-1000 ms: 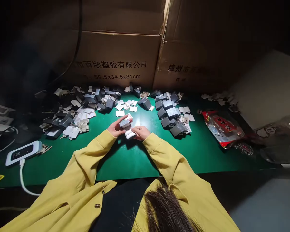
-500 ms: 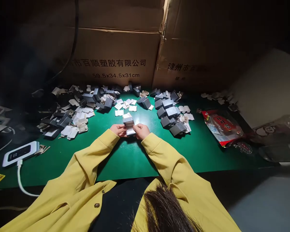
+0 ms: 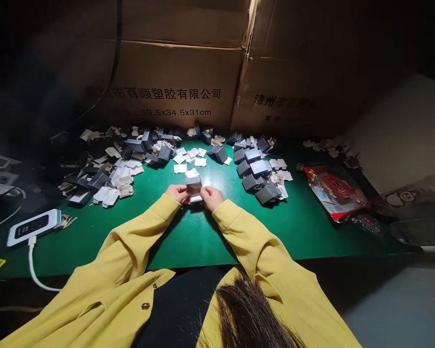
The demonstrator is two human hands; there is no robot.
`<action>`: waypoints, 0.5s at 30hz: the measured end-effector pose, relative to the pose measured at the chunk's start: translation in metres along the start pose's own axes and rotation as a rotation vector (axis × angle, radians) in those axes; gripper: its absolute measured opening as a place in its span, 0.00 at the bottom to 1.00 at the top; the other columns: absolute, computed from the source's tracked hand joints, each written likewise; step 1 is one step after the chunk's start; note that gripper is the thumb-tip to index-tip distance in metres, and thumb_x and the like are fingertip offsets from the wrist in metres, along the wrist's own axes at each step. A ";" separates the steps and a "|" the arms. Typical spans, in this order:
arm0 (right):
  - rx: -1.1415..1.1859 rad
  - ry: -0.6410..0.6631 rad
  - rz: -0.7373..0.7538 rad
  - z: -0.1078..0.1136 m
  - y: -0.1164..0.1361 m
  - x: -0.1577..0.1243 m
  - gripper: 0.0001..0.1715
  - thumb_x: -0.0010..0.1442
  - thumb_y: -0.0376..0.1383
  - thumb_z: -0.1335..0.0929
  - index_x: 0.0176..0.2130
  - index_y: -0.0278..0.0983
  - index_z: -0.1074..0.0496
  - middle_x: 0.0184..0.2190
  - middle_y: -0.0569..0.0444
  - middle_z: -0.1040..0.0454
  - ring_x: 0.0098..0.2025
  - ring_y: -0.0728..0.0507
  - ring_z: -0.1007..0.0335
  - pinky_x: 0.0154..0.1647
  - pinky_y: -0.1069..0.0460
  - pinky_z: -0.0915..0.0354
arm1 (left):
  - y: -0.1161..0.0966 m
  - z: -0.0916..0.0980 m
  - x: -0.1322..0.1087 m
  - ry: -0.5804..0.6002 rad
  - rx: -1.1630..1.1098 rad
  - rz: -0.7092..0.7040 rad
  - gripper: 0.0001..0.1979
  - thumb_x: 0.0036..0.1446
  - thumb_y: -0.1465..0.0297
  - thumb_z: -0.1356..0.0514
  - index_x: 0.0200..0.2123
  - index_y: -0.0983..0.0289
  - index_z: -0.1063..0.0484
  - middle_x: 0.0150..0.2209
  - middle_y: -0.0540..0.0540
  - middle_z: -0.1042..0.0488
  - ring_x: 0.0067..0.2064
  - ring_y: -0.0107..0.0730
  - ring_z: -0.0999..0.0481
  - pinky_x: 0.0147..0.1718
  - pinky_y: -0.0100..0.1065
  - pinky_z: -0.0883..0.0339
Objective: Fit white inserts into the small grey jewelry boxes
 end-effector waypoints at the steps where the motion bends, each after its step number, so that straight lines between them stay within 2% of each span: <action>1: 0.053 0.016 -0.039 -0.002 -0.001 0.000 0.18 0.54 0.49 0.33 0.25 0.37 0.34 0.10 0.62 0.37 0.10 0.54 0.48 0.10 0.57 0.54 | 0.000 0.001 0.001 0.015 -0.004 0.006 0.26 0.42 0.59 0.31 0.41 0.72 0.24 0.23 0.56 0.24 0.26 0.35 0.23 0.27 0.35 0.28; 5: 0.300 0.132 -0.207 -0.010 -0.001 -0.003 0.23 0.55 0.52 0.33 0.24 0.36 0.36 0.11 0.59 0.36 0.09 0.55 0.52 0.09 0.58 0.58 | 0.004 0.000 0.009 0.103 -0.007 0.007 0.31 0.44 0.48 0.36 0.39 0.71 0.25 0.22 0.56 0.26 0.23 0.33 0.26 0.19 0.30 0.35; 8: 0.454 0.232 -0.292 -0.015 0.003 -0.006 0.25 0.56 0.53 0.33 0.24 0.35 0.37 0.10 0.61 0.39 0.08 0.57 0.58 0.08 0.59 0.59 | 0.003 0.001 0.015 0.090 0.044 -0.101 0.33 0.41 0.48 0.35 0.41 0.71 0.25 0.23 0.54 0.27 0.23 0.27 0.30 0.19 0.28 0.38; 11: 0.526 0.306 -0.340 -0.017 0.006 -0.009 0.26 0.60 0.52 0.36 0.24 0.35 0.38 0.10 0.63 0.41 0.08 0.58 0.63 0.07 0.60 0.61 | 0.003 0.001 0.017 0.046 0.084 -0.172 0.37 0.41 0.49 0.34 0.48 0.70 0.27 0.31 0.56 0.25 0.28 0.28 0.29 0.24 0.29 0.35; 15: 0.461 0.388 -0.341 -0.020 0.006 -0.011 0.25 0.60 0.53 0.37 0.26 0.35 0.36 0.11 0.62 0.40 0.09 0.58 0.62 0.07 0.60 0.61 | 0.002 -0.007 0.011 0.130 -0.069 -0.211 0.37 0.39 0.48 0.33 0.47 0.70 0.27 0.37 0.60 0.24 0.38 0.36 0.25 0.38 0.35 0.30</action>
Point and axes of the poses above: each hand's wrist, its own x-axis towards the middle knuckle, its own z-axis out of the back of the hand, y = z × x, the point moved 7 cm from there along x, towards the middle knuckle
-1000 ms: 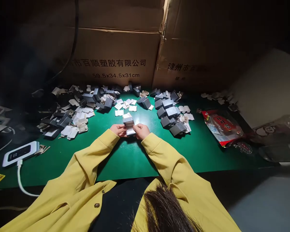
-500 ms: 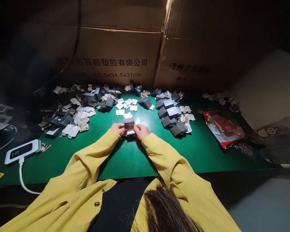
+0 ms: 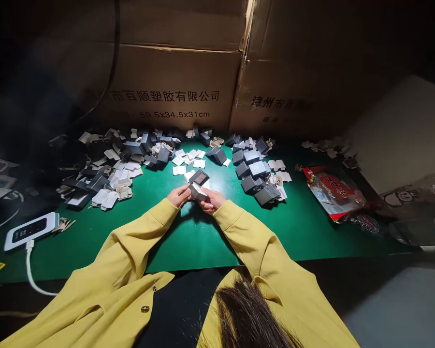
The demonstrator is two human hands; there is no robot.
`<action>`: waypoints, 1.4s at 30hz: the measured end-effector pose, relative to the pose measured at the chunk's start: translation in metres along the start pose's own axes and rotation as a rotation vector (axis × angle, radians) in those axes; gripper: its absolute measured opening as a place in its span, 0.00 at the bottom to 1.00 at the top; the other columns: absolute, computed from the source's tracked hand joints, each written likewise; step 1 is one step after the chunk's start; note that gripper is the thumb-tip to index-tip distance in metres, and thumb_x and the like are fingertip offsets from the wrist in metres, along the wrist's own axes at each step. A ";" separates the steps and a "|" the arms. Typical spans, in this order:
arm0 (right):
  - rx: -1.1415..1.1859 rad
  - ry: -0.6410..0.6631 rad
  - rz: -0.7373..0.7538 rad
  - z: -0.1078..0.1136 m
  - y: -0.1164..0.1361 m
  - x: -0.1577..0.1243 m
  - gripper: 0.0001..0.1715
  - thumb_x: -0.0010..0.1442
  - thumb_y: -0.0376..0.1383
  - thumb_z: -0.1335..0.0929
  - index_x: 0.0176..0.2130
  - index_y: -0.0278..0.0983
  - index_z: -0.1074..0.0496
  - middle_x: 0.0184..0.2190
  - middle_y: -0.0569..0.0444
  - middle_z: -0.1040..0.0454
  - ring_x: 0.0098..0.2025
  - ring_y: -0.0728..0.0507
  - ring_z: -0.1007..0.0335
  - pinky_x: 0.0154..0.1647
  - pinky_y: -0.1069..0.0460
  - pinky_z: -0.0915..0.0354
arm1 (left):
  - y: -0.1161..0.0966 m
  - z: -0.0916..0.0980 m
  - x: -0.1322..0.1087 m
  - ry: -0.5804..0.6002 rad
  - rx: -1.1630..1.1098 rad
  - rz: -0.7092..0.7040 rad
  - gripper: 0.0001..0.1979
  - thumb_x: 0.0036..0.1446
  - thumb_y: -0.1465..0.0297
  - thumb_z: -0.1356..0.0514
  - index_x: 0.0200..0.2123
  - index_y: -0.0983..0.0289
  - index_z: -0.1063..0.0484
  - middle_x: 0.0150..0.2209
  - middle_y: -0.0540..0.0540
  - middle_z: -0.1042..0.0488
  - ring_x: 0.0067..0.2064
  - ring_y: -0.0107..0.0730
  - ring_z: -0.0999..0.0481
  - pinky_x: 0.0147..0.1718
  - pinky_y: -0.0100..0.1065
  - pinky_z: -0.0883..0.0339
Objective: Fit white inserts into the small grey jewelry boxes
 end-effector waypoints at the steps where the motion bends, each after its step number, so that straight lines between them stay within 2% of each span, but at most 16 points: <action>1: -0.060 -0.002 0.006 0.000 0.000 0.000 0.26 0.59 0.54 0.37 0.25 0.35 0.36 0.11 0.61 0.39 0.09 0.57 0.60 0.07 0.59 0.60 | 0.000 -0.001 -0.002 0.001 -0.045 0.008 0.37 0.38 0.49 0.32 0.46 0.70 0.27 0.37 0.60 0.24 0.39 0.36 0.24 0.40 0.35 0.30; 3: -0.237 -0.067 0.081 0.005 0.004 -0.001 0.27 0.56 0.55 0.36 0.22 0.35 0.35 0.12 0.58 0.36 0.09 0.56 0.55 0.09 0.57 0.57 | 0.001 0.000 -0.004 -0.032 -0.104 0.047 0.36 0.37 0.53 0.30 0.46 0.70 0.28 0.38 0.59 0.24 0.39 0.36 0.24 0.42 0.36 0.30; 4: -0.348 -0.143 0.167 0.010 0.011 -0.003 0.28 0.55 0.55 0.35 0.21 0.35 0.35 0.13 0.57 0.35 0.10 0.55 0.52 0.10 0.56 0.54 | 0.001 0.000 -0.005 -0.049 -0.123 0.068 0.36 0.36 0.55 0.29 0.47 0.69 0.29 0.39 0.59 0.24 0.40 0.36 0.24 0.42 0.36 0.29; 7: -0.652 -0.438 0.525 0.021 0.039 -0.019 0.23 0.51 0.52 0.32 0.22 0.35 0.30 0.15 0.57 0.32 0.17 0.51 0.41 0.20 0.54 0.43 | 0.000 0.002 -0.006 -0.087 -0.164 0.088 0.38 0.34 0.59 0.27 0.49 0.68 0.31 0.43 0.60 0.24 0.42 0.38 0.23 0.38 0.36 0.27; 8: -0.709 -0.500 0.621 0.021 0.045 -0.024 0.21 0.50 0.51 0.31 0.23 0.35 0.28 0.17 0.57 0.30 0.20 0.50 0.39 0.24 0.54 0.40 | 0.000 0.002 -0.006 -0.097 -0.172 0.085 0.39 0.33 0.59 0.27 0.49 0.68 0.32 0.43 0.61 0.24 0.42 0.39 0.23 0.36 0.37 0.26; 10: -0.752 -0.526 0.731 0.021 0.050 -0.029 0.19 0.51 0.49 0.32 0.25 0.36 0.26 0.21 0.55 0.27 0.25 0.48 0.35 0.30 0.52 0.37 | 0.000 0.003 -0.004 -0.118 -0.173 0.078 0.39 0.32 0.60 0.26 0.49 0.68 0.31 0.43 0.62 0.24 0.42 0.41 0.23 0.36 0.38 0.26; 13: -0.732 -0.488 0.798 0.020 0.051 -0.029 0.18 0.51 0.49 0.31 0.25 0.36 0.24 0.25 0.53 0.24 0.27 0.47 0.33 0.32 0.52 0.36 | 0.003 0.004 -0.003 -0.131 -0.135 0.073 0.39 0.31 0.62 0.26 0.50 0.67 0.31 0.43 0.61 0.24 0.43 0.42 0.23 0.38 0.40 0.26; 15: -0.700 -0.477 0.787 0.022 0.050 -0.026 0.18 0.49 0.48 0.30 0.26 0.36 0.23 0.26 0.52 0.24 0.28 0.47 0.32 0.33 0.51 0.36 | 0.004 0.004 -0.003 -0.132 -0.106 0.060 0.40 0.31 0.63 0.26 0.51 0.66 0.31 0.43 0.61 0.23 0.43 0.42 0.23 0.41 0.43 0.27; 19: -0.619 -0.456 0.664 0.028 0.045 -0.019 0.17 0.45 0.48 0.28 0.25 0.36 0.23 0.25 0.52 0.23 0.29 0.46 0.30 0.31 0.51 0.35 | 0.002 0.004 -0.003 -0.129 -0.045 0.007 0.41 0.31 0.63 0.26 0.52 0.67 0.30 0.44 0.62 0.23 0.45 0.43 0.23 0.48 0.47 0.30; 24: -0.534 -0.386 0.571 0.028 0.042 -0.016 0.18 0.41 0.48 0.27 0.25 0.35 0.23 0.28 0.50 0.23 0.24 0.48 0.32 0.18 0.54 0.39 | -0.004 0.002 -0.005 -0.128 0.043 -0.029 0.39 0.30 0.64 0.25 0.50 0.66 0.27 0.45 0.62 0.23 0.46 0.43 0.23 0.53 0.46 0.33; 27: -0.441 -0.319 0.480 0.030 0.037 -0.012 0.19 0.40 0.48 0.26 0.24 0.34 0.23 0.26 0.51 0.24 0.21 0.49 0.34 0.14 0.55 0.42 | -0.006 0.001 -0.006 -0.128 0.073 -0.040 0.39 0.30 0.64 0.25 0.50 0.66 0.27 0.44 0.62 0.22 0.45 0.43 0.23 0.53 0.46 0.34; 33: -0.385 -0.266 0.429 0.030 0.033 -0.008 0.19 0.36 0.47 0.24 0.24 0.34 0.24 0.21 0.54 0.25 0.20 0.50 0.33 0.15 0.56 0.37 | -0.004 0.003 -0.006 -0.140 0.094 -0.011 0.40 0.27 0.65 0.25 0.50 0.67 0.27 0.42 0.62 0.21 0.45 0.45 0.23 0.54 0.47 0.35; 38: -0.389 -0.322 0.458 0.030 0.032 -0.009 0.20 0.37 0.47 0.25 0.25 0.33 0.24 0.22 0.54 0.25 0.17 0.50 0.35 0.15 0.53 0.34 | -0.001 0.004 -0.006 -0.121 0.120 0.003 0.41 0.28 0.64 0.25 0.52 0.65 0.28 0.43 0.61 0.21 0.47 0.48 0.24 0.53 0.48 0.34; 42: -0.379 -0.270 0.399 0.029 0.024 -0.004 0.22 0.36 0.48 0.24 0.24 0.33 0.25 0.19 0.55 0.27 0.16 0.49 0.34 0.15 0.52 0.33 | -0.003 0.000 -0.009 -0.100 0.158 -0.015 0.41 0.31 0.63 0.26 0.53 0.64 0.29 0.43 0.60 0.22 0.49 0.47 0.25 0.54 0.47 0.34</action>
Point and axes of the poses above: each hand's wrist, its own x-axis towards the middle knuckle, its own z-axis out of the back of the hand, y = z × x, the point moved 7 cm from there along x, towards the middle knuckle
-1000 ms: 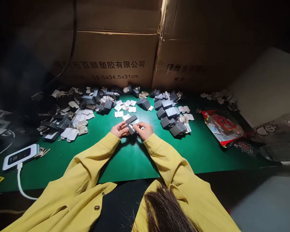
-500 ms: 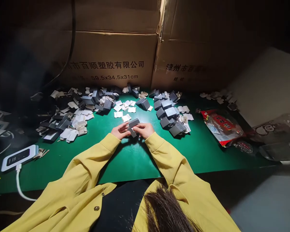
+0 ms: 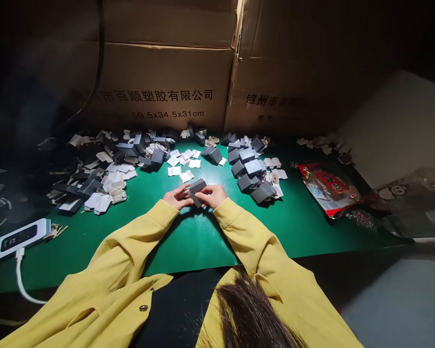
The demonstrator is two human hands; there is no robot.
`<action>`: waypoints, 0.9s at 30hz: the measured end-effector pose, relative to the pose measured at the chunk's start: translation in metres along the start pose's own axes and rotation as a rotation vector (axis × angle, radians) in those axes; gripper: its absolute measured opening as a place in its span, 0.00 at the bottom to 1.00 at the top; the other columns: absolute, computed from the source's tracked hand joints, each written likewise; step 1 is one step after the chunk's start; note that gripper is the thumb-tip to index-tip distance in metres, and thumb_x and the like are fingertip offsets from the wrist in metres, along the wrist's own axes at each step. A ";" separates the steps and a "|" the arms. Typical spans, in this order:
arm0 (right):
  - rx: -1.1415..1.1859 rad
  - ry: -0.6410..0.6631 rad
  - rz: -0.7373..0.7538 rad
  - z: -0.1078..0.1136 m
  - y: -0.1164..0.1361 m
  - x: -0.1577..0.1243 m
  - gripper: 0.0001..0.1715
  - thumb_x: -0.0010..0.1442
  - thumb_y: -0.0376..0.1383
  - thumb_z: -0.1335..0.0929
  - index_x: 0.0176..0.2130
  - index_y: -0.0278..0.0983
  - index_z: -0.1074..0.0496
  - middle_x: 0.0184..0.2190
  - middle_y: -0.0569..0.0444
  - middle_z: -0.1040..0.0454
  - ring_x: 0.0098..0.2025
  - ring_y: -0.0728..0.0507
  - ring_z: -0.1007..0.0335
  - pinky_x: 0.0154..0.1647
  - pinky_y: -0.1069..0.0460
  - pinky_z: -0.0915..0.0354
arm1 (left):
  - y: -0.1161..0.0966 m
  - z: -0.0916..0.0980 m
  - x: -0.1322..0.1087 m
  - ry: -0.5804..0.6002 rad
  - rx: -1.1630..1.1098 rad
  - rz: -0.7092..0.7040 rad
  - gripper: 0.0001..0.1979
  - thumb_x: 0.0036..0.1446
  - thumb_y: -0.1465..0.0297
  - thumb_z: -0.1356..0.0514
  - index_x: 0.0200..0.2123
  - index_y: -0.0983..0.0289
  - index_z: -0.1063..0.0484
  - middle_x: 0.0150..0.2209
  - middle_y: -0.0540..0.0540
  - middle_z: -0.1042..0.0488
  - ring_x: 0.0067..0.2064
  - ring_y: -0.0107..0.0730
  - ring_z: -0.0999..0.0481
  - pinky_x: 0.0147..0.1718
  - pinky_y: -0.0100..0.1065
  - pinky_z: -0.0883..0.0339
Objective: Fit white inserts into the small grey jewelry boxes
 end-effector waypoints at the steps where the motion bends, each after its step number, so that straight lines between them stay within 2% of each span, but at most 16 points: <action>1: -0.005 0.010 -0.005 -0.001 -0.002 0.000 0.23 0.36 0.49 0.24 0.24 0.33 0.26 0.18 0.55 0.28 0.16 0.49 0.34 0.15 0.52 0.33 | -0.001 0.000 0.000 0.002 -0.001 0.000 0.41 0.31 0.63 0.26 0.54 0.64 0.29 0.43 0.60 0.22 0.49 0.47 0.25 0.54 0.47 0.34; 3: -0.047 -0.011 0.041 -0.001 0.000 0.000 0.23 0.38 0.51 0.25 0.25 0.33 0.26 0.20 0.54 0.27 0.16 0.50 0.35 0.14 0.53 0.34 | -0.001 0.000 0.000 -0.003 -0.026 0.008 0.42 0.30 0.63 0.26 0.53 0.65 0.29 0.44 0.60 0.22 0.50 0.47 0.25 0.54 0.46 0.34; 7: -0.186 -0.061 0.275 0.001 0.020 -0.006 0.22 0.49 0.52 0.30 0.29 0.34 0.24 0.32 0.50 0.25 0.24 0.49 0.32 0.17 0.54 0.33 | 0.001 0.002 0.003 -0.019 -0.122 0.050 0.45 0.27 0.60 0.25 0.53 0.65 0.29 0.45 0.63 0.22 0.49 0.48 0.25 0.52 0.46 0.33; 10: -0.341 -0.012 0.456 -0.003 0.034 -0.013 0.21 0.57 0.49 0.35 0.36 0.37 0.22 0.36 0.49 0.25 0.34 0.46 0.28 0.25 0.54 0.30 | 0.004 0.004 0.005 -0.057 -0.181 0.094 0.48 0.26 0.56 0.26 0.54 0.67 0.31 0.45 0.64 0.22 0.48 0.50 0.24 0.48 0.46 0.30; 14: -0.574 0.002 0.659 -0.011 0.037 -0.017 0.19 0.55 0.47 0.31 0.44 0.40 0.23 0.43 0.48 0.25 0.45 0.42 0.30 0.43 0.47 0.29 | 0.003 0.007 0.003 -0.102 -0.237 0.111 0.49 0.25 0.56 0.26 0.55 0.67 0.32 0.44 0.64 0.22 0.48 0.49 0.24 0.47 0.44 0.29; 16: -0.640 0.018 0.700 -0.015 0.033 -0.016 0.20 0.54 0.45 0.29 0.46 0.41 0.24 0.43 0.48 0.25 0.45 0.42 0.30 0.49 0.44 0.32 | 0.002 0.007 0.003 -0.097 -0.258 0.105 0.49 0.25 0.57 0.25 0.55 0.66 0.33 0.44 0.63 0.22 0.48 0.48 0.24 0.47 0.43 0.29; 20: -0.601 0.043 0.712 -0.012 0.035 -0.016 0.18 0.56 0.46 0.31 0.44 0.41 0.23 0.43 0.48 0.24 0.44 0.41 0.29 0.49 0.44 0.32 | 0.000 0.009 0.004 -0.075 -0.272 0.065 0.48 0.26 0.59 0.25 0.54 0.66 0.33 0.45 0.65 0.23 0.49 0.48 0.25 0.48 0.42 0.30; 24: -0.478 -0.007 0.618 0.004 0.044 -0.014 0.21 0.62 0.49 0.38 0.39 0.41 0.21 0.40 0.48 0.22 0.43 0.42 0.27 0.48 0.45 0.32 | -0.002 0.002 0.006 0.033 -0.316 0.027 0.43 0.33 0.60 0.26 0.55 0.63 0.35 0.52 0.63 0.27 0.52 0.44 0.27 0.48 0.39 0.31; 27: -0.485 -0.045 0.701 0.008 0.051 -0.017 0.25 0.63 0.51 0.39 0.39 0.39 0.21 0.39 0.46 0.22 0.43 0.41 0.27 0.47 0.44 0.32 | -0.002 -0.005 0.004 0.131 -0.395 0.067 0.40 0.35 0.60 0.27 0.52 0.63 0.35 0.51 0.63 0.27 0.50 0.43 0.25 0.45 0.38 0.29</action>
Point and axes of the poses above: each hand's wrist, its own x-axis towards the middle knuckle, its own z-axis out of the back of the hand, y = z × x, the point moved 7 cm from there along x, towards the middle knuckle
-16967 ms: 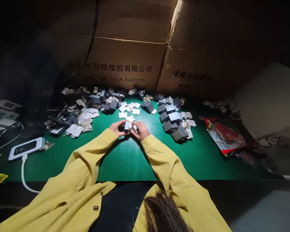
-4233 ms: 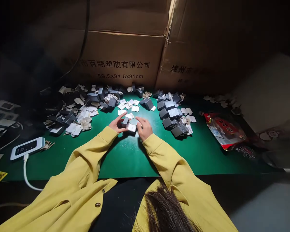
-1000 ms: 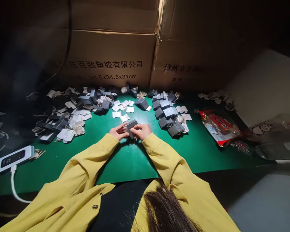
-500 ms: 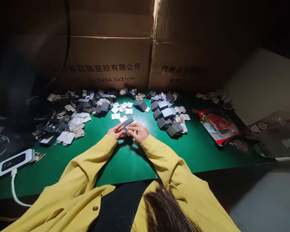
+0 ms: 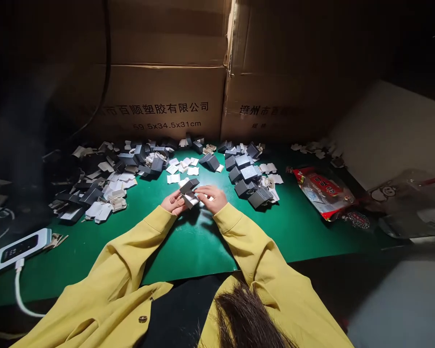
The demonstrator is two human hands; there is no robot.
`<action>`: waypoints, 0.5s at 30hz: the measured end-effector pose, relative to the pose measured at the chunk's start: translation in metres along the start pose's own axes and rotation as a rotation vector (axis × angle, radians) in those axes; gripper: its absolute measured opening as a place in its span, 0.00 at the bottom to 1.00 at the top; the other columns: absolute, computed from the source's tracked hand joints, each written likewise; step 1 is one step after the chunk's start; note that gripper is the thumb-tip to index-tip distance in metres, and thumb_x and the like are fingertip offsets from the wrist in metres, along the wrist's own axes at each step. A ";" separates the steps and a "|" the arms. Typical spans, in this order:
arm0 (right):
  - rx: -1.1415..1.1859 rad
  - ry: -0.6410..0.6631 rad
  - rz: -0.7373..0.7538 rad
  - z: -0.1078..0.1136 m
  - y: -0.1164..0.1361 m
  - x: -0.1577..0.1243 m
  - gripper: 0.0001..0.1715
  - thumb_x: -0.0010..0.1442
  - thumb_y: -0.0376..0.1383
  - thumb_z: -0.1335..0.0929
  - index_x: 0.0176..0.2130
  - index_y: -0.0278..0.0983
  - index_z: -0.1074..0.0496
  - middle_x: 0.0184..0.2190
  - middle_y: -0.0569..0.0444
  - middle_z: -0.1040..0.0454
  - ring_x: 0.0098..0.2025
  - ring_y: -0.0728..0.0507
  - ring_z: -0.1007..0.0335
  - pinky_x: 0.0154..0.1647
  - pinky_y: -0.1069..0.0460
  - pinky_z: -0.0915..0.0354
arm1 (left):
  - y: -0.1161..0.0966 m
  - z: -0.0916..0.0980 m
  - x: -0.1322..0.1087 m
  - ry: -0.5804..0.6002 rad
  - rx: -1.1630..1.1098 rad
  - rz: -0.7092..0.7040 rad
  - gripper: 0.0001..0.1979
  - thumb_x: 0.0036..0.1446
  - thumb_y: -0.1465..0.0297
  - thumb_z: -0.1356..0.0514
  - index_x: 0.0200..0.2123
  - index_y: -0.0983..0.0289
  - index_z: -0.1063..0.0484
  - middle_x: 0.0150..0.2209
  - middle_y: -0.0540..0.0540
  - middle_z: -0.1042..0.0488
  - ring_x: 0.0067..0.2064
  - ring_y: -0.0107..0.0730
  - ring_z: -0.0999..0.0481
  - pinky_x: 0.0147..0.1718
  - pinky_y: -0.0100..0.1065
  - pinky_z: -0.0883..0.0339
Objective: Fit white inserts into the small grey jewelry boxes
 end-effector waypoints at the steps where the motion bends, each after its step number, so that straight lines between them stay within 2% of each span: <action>1: -0.027 0.004 0.063 -0.001 0.003 0.000 0.25 0.62 0.52 0.38 0.40 0.39 0.21 0.40 0.45 0.22 0.43 0.41 0.28 0.47 0.44 0.33 | 0.001 -0.002 -0.001 0.027 -0.033 0.021 0.38 0.36 0.60 0.27 0.51 0.64 0.35 0.50 0.63 0.26 0.49 0.43 0.25 0.45 0.38 0.29; 4: -0.148 0.065 0.205 -0.012 0.009 -0.004 0.26 0.58 0.53 0.34 0.44 0.37 0.23 0.42 0.44 0.23 0.44 0.40 0.30 0.47 0.43 0.34 | -0.001 -0.007 -0.004 0.077 -0.125 0.052 0.33 0.39 0.64 0.28 0.49 0.64 0.34 0.46 0.60 0.25 0.47 0.41 0.24 0.45 0.36 0.29; 7: -0.309 0.100 0.193 -0.018 0.005 -0.006 0.26 0.55 0.50 0.31 0.47 0.38 0.24 0.45 0.45 0.23 0.45 0.38 0.32 0.48 0.42 0.36 | -0.004 -0.008 -0.006 0.076 -0.185 0.050 0.30 0.40 0.66 0.29 0.48 0.64 0.33 0.45 0.57 0.24 0.48 0.40 0.24 0.46 0.35 0.30; 10: -0.410 0.085 0.184 -0.018 0.003 -0.007 0.22 0.56 0.46 0.31 0.47 0.38 0.25 0.44 0.47 0.22 0.48 0.37 0.33 0.48 0.42 0.37 | -0.004 -0.009 -0.009 0.069 -0.186 0.041 0.28 0.45 0.64 0.31 0.50 0.64 0.33 0.47 0.56 0.25 0.49 0.40 0.24 0.47 0.36 0.30; 15: -0.406 0.072 0.215 -0.023 -0.001 -0.011 0.20 0.58 0.44 0.32 0.48 0.39 0.26 0.46 0.48 0.23 0.51 0.38 0.33 0.49 0.43 0.37 | -0.005 -0.009 -0.012 0.060 -0.110 -0.010 0.26 0.49 0.62 0.34 0.51 0.60 0.32 0.50 0.57 0.26 0.51 0.38 0.26 0.51 0.38 0.33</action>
Point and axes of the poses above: each hand's wrist, its own x-axis towards the middle knuckle, its own z-axis out of the back of the hand, y = z × x, the point moved 7 cm from there along x, towards the middle knuckle
